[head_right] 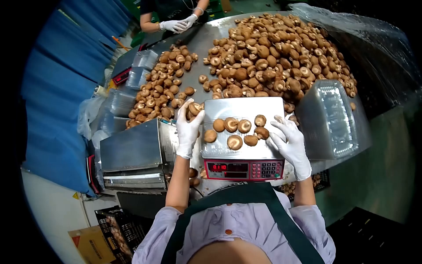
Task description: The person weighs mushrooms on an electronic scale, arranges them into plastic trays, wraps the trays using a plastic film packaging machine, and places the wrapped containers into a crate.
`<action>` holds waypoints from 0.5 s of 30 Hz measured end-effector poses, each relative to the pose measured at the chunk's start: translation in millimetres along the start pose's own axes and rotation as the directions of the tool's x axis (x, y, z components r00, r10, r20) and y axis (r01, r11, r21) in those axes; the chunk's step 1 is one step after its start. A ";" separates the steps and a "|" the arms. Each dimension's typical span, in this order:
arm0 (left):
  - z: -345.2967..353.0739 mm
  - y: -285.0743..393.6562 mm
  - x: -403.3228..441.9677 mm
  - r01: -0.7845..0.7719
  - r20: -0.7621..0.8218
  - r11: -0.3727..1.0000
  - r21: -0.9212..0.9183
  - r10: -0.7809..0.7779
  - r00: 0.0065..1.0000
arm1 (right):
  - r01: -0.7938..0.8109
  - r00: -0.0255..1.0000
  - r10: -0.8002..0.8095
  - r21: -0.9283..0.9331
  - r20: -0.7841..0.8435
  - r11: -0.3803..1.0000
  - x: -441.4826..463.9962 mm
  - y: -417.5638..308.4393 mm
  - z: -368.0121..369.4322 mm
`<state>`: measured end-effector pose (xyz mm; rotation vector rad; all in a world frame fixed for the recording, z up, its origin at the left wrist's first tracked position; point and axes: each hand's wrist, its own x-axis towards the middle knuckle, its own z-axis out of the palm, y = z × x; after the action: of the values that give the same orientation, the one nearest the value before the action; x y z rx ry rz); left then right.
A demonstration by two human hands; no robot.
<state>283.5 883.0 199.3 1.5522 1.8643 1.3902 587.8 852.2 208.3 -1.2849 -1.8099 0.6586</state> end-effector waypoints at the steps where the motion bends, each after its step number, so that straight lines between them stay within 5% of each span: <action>1: -0.1 14.1 -6.1 -0.058 0.047 0.996 0.071 0.055 0.997 | -0.009 1.000 0.009 -0.007 -0.003 1.000 -1.4 1.6 0.5; 3: 12.6 25.2 -18.6 -0.161 0.145 0.987 0.011 0.158 0.977 | -0.010 1.000 0.010 0.037 -0.007 0.999 -3.5 3.6 2.1; 6: 33.2 24.1 -44.5 -0.438 0.479 0.799 0.411 0.220 0.850 | -0.041 0.999 0.040 0.046 0.025 0.998 -3.7 -1.0 1.7; 9: 35.4 15.0 -51.9 -0.520 0.411 0.780 0.347 0.372 0.832 | -0.047 0.999 0.046 0.047 0.021 0.998 -2.8 -3.7 1.1; 15: -0.5 12.3 -48.4 -0.523 0.426 0.787 0.328 0.371 0.825 | 0.008 1.000 -0.008 0.010 0.010 1.000 -2.4 3.5 6.8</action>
<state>306.5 838.9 194.8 2.4250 1.7142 0.7910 584.2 851.5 201.1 -1.2691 -1.8176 0.6699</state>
